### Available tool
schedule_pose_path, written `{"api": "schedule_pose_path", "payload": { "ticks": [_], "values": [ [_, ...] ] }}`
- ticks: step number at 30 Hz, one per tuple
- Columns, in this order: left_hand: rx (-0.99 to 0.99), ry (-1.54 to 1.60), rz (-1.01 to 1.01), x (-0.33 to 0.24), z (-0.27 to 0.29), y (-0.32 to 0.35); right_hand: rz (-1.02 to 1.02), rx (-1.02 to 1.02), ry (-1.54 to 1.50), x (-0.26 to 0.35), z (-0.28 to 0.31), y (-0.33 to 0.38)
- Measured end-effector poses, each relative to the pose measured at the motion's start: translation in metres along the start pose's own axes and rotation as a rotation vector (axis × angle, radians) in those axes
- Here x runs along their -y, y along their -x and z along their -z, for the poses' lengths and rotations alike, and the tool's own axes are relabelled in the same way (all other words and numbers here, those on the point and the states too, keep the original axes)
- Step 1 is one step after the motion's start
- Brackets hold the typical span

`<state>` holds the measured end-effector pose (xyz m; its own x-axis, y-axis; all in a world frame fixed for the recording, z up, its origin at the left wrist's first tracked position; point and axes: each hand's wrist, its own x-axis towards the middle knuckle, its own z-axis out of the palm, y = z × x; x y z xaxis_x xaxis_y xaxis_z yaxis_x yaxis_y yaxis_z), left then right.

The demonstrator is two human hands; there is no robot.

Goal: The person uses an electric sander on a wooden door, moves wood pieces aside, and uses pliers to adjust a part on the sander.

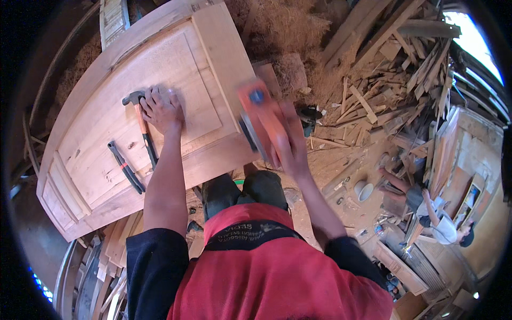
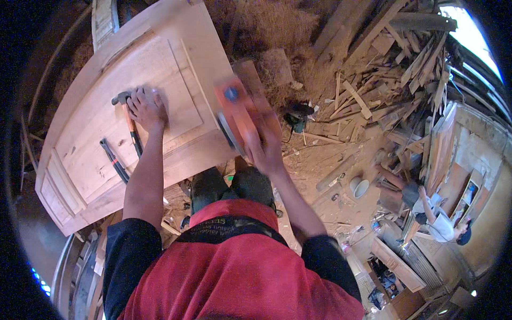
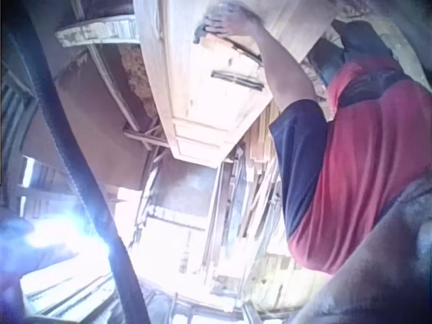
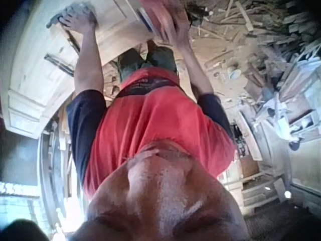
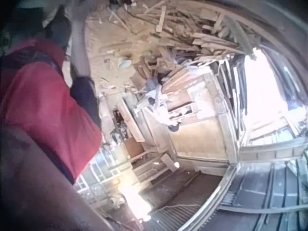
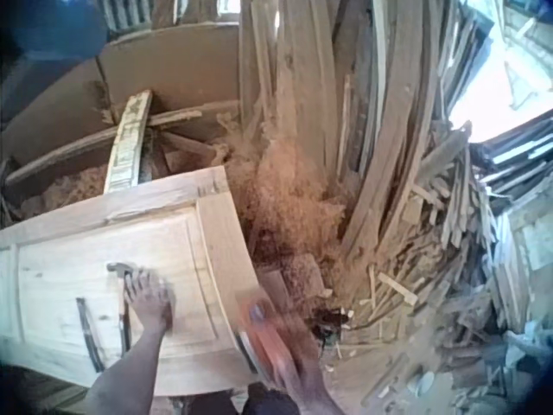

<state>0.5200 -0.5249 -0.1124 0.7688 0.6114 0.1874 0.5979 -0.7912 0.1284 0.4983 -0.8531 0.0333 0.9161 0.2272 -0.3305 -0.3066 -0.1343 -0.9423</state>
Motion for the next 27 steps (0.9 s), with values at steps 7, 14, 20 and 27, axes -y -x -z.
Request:
{"api": "schedule_pose_path", "payload": {
  "ticks": [7, 14, 20, 27],
  "values": [
    [-0.001, 0.001, 0.016, 0.006, -0.004, 0.006, -0.177, -0.052, 0.078, -0.079, 0.049, 0.168],
    [0.027, -0.032, -0.005, 0.002, 0.002, 0.004, -0.143, -0.030, 0.009, -0.046, 0.019, 0.069],
    [0.029, -0.002, 0.025, -0.001, 0.005, 0.004, 0.055, -0.033, -0.016, -0.011, -0.021, -0.049],
    [0.068, 0.009, 0.036, -0.005, 0.010, 0.000, 0.156, -0.024, 0.076, 0.020, -0.055, -0.164]
  ]
}}
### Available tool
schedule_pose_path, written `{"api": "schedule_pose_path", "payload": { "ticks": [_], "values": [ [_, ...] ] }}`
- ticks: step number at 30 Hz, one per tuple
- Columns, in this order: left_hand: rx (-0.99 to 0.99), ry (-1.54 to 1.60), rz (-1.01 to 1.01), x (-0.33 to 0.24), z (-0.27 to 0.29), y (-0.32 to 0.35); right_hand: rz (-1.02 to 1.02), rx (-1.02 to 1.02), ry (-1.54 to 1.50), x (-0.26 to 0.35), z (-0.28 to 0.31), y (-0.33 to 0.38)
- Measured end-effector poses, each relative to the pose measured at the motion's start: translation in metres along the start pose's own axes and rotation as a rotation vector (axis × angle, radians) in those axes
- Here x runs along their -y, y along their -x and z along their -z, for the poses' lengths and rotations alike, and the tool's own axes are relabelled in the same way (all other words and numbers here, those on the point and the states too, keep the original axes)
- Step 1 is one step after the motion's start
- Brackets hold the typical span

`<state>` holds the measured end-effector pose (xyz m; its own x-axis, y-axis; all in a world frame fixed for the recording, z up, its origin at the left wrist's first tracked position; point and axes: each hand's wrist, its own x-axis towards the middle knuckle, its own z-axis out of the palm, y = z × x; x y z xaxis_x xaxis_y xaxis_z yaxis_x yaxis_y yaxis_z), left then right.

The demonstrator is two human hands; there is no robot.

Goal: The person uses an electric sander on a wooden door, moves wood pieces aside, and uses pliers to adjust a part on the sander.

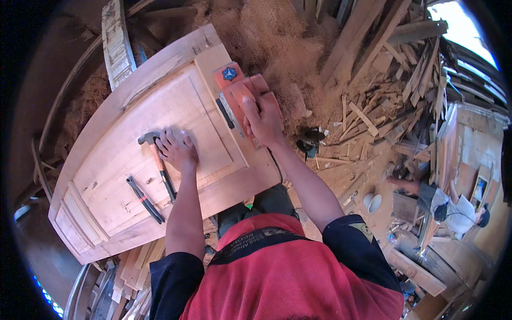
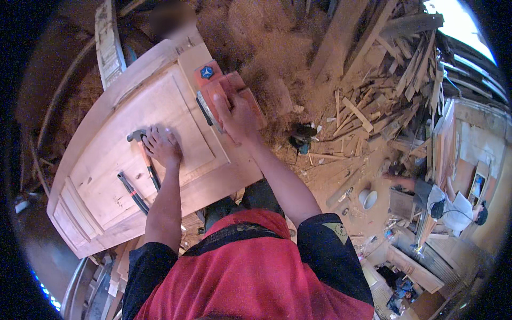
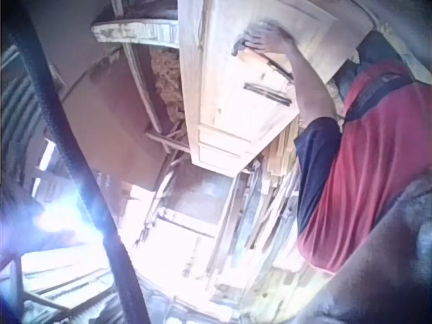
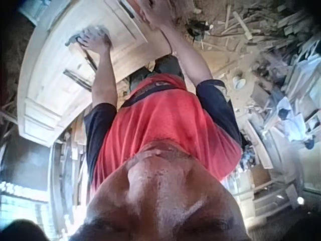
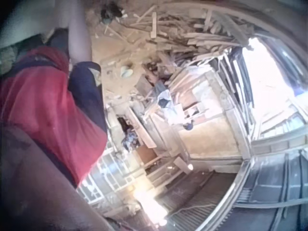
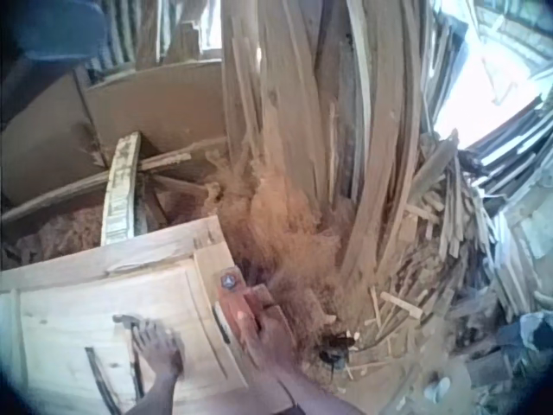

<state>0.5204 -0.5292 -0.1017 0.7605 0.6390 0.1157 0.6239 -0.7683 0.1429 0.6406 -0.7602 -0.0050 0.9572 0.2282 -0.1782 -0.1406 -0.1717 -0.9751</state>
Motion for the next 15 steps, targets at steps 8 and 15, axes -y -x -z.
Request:
{"api": "schedule_pose_path", "payload": {
  "ticks": [8, 15],
  "values": [
    [0.015, 0.017, 0.028, 0.001, 0.002, -0.003, 0.017, 0.024, 0.058, 0.047, -0.038, -0.116],
    [0.014, 0.012, 0.011, -0.001, 0.000, -0.008, 0.282, -0.152, 0.345, 0.048, -0.067, -0.225]
  ]
}}
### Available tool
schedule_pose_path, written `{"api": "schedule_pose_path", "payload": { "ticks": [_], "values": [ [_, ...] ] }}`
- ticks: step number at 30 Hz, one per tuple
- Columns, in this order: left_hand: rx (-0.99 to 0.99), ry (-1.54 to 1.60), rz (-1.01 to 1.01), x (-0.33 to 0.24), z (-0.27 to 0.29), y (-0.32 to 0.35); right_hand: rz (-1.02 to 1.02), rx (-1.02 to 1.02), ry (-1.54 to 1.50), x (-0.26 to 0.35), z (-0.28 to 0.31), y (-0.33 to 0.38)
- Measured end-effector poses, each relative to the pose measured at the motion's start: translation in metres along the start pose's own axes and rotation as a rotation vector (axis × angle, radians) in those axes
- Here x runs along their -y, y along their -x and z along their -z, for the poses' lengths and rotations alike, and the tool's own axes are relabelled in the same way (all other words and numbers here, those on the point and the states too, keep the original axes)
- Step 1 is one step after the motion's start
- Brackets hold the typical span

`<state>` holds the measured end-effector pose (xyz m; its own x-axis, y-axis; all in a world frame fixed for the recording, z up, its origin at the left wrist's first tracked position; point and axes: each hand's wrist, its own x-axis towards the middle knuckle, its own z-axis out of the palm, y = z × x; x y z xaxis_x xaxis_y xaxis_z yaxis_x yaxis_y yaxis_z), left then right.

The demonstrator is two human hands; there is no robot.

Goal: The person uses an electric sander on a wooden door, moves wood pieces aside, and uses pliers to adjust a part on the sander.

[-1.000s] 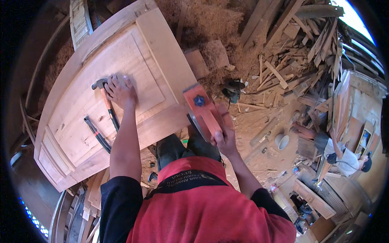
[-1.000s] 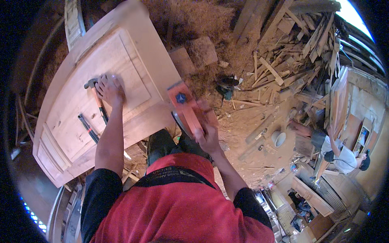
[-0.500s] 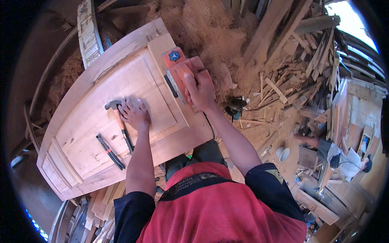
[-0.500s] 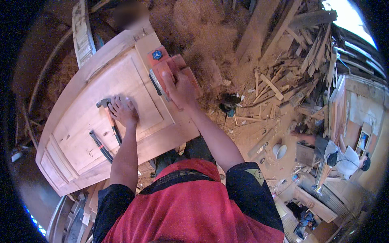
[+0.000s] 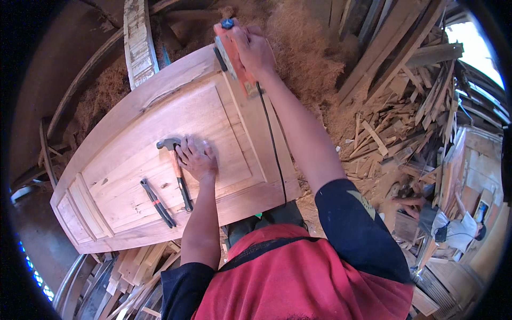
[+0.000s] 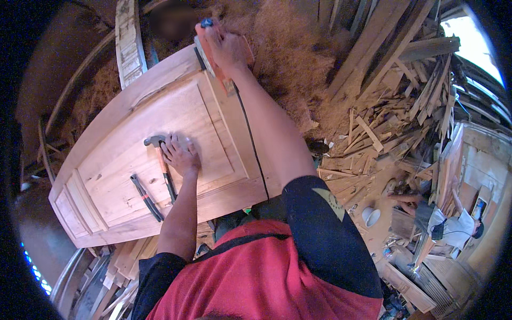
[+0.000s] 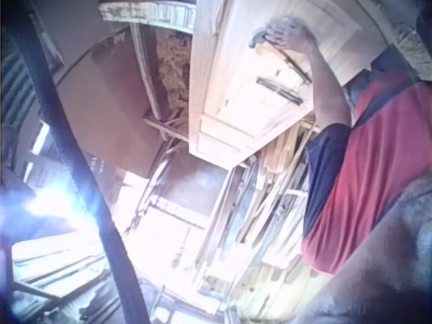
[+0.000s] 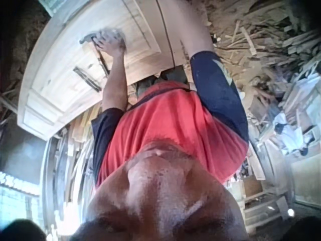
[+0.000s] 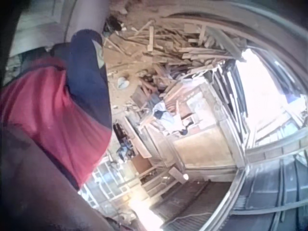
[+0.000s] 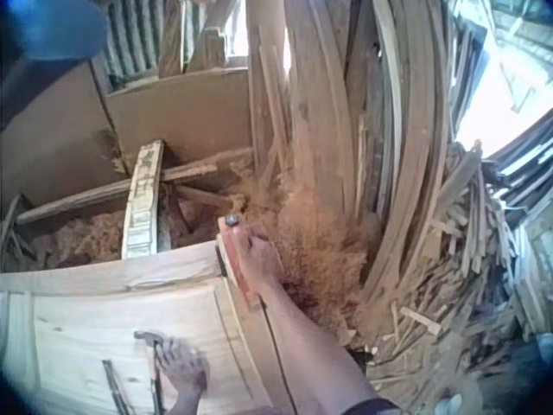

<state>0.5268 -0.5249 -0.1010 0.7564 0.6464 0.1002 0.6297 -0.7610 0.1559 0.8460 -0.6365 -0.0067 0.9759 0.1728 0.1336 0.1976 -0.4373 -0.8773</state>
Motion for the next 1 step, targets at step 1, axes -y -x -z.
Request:
{"api": "schedule_pose_path", "payload": {
  "ticks": [1],
  "values": [
    [0.001, -0.006, 0.004, 0.0030, 0.0015, 0.0067, -0.137, 0.098, 0.080, 0.0057, -0.0014, -0.0037]
  ]
}}
